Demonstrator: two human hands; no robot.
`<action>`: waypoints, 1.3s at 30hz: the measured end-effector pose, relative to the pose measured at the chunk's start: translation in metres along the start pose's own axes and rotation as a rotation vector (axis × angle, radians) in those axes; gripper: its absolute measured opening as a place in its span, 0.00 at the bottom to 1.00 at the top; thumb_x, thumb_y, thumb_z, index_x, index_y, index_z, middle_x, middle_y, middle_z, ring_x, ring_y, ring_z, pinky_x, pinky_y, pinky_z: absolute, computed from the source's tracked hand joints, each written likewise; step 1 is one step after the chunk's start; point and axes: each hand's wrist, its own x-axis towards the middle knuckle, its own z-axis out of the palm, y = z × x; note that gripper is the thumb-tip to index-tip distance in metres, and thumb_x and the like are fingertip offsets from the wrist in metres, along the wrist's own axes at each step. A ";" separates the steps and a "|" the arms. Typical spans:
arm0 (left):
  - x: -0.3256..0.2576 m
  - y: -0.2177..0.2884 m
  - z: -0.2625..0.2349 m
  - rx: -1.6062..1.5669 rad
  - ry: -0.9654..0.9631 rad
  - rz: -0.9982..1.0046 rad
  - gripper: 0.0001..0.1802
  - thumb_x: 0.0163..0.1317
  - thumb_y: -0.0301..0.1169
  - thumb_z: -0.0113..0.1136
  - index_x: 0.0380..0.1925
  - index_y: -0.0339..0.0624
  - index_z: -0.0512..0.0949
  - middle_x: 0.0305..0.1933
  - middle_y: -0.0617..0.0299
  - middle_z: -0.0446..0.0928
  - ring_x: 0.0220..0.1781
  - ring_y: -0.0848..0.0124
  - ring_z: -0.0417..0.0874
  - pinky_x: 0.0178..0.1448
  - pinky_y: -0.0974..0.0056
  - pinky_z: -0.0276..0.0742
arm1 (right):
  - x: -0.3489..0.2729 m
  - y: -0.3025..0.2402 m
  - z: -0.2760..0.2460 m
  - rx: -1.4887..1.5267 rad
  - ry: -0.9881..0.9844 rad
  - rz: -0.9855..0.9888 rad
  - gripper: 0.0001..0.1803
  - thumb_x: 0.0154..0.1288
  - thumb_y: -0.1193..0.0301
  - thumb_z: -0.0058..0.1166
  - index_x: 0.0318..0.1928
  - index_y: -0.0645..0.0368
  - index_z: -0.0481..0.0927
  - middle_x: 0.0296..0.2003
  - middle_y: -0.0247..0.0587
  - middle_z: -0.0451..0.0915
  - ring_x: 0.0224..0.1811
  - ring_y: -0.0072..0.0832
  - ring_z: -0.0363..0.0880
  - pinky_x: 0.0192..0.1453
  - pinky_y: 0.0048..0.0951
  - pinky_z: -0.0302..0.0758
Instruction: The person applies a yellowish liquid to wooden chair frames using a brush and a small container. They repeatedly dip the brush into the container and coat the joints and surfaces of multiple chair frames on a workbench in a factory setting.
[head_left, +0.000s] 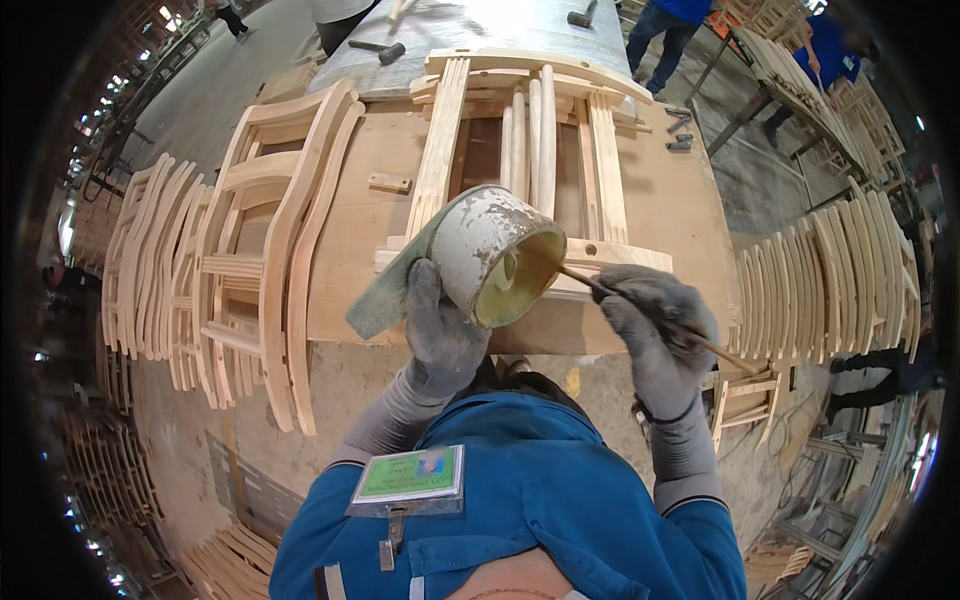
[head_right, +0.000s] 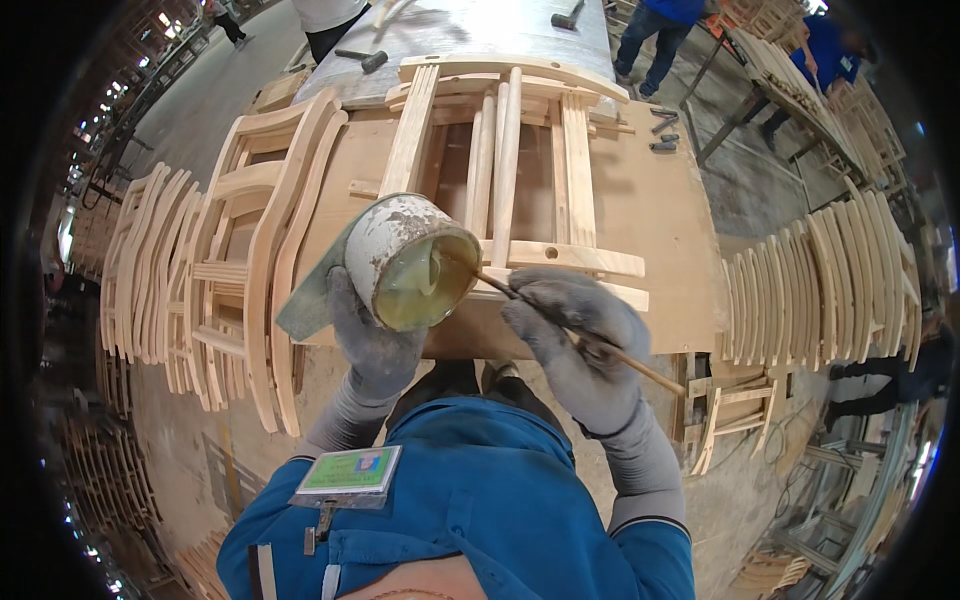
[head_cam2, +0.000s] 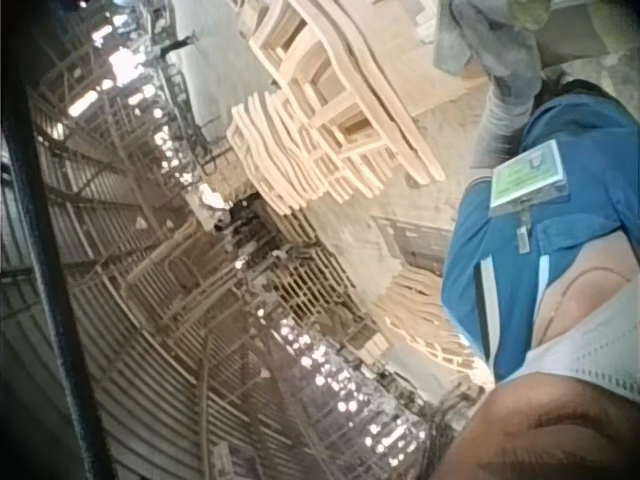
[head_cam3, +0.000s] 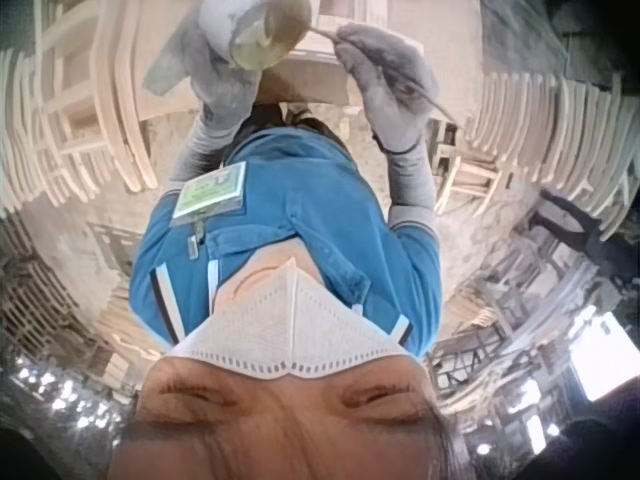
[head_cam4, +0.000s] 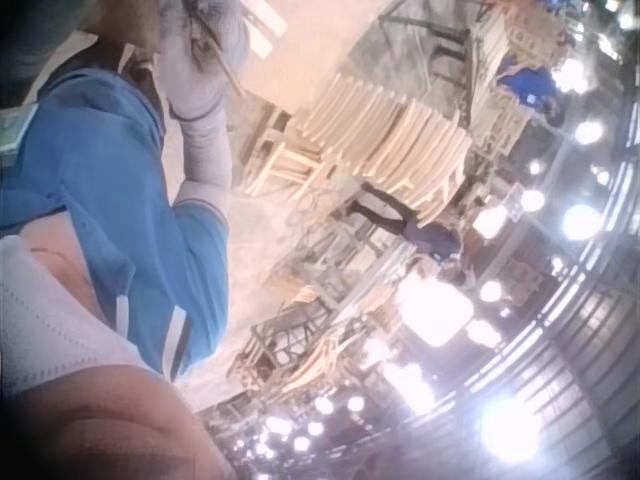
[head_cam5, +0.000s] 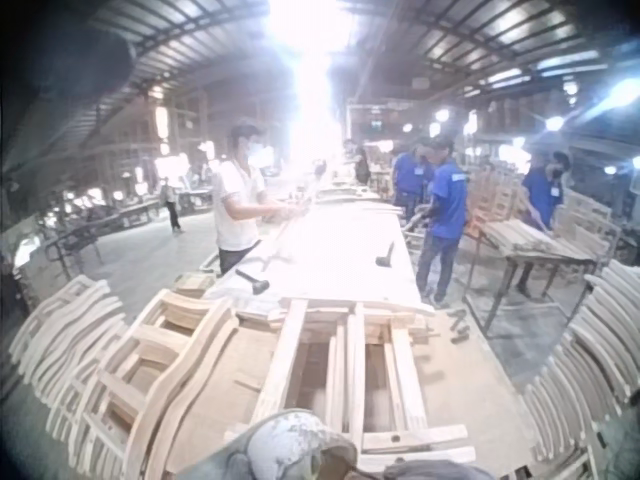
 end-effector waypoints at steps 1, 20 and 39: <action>0.001 -0.003 0.001 -0.016 0.012 -0.025 0.34 0.62 0.31 0.53 0.63 0.36 0.47 0.58 0.47 0.64 0.61 0.54 0.66 0.64 0.52 0.65 | -0.001 0.004 0.000 -0.018 -0.023 0.005 0.09 0.52 0.84 0.59 0.36 0.65 0.77 0.36 0.45 0.81 0.37 0.27 0.80 0.40 0.23 0.76; 0.008 -0.017 -0.006 0.116 0.459 -0.226 0.29 0.67 0.54 0.34 0.57 0.47 0.64 0.58 0.62 0.67 0.60 0.67 0.67 0.63 0.59 0.66 | -0.042 0.024 0.003 0.377 0.080 0.097 0.08 0.56 0.81 0.54 0.37 0.64 0.71 0.37 0.58 0.77 0.41 0.41 0.79 0.45 0.39 0.78; 0.006 0.003 -0.040 0.227 0.500 -0.009 0.24 0.67 0.45 0.43 0.57 0.43 0.64 0.57 0.59 0.68 0.60 0.66 0.69 0.64 0.59 0.67 | 0.025 0.097 -0.054 -0.287 -0.097 0.376 0.10 0.60 0.69 0.56 0.30 0.65 0.76 0.20 0.36 0.76 0.21 0.20 0.72 0.26 0.22 0.69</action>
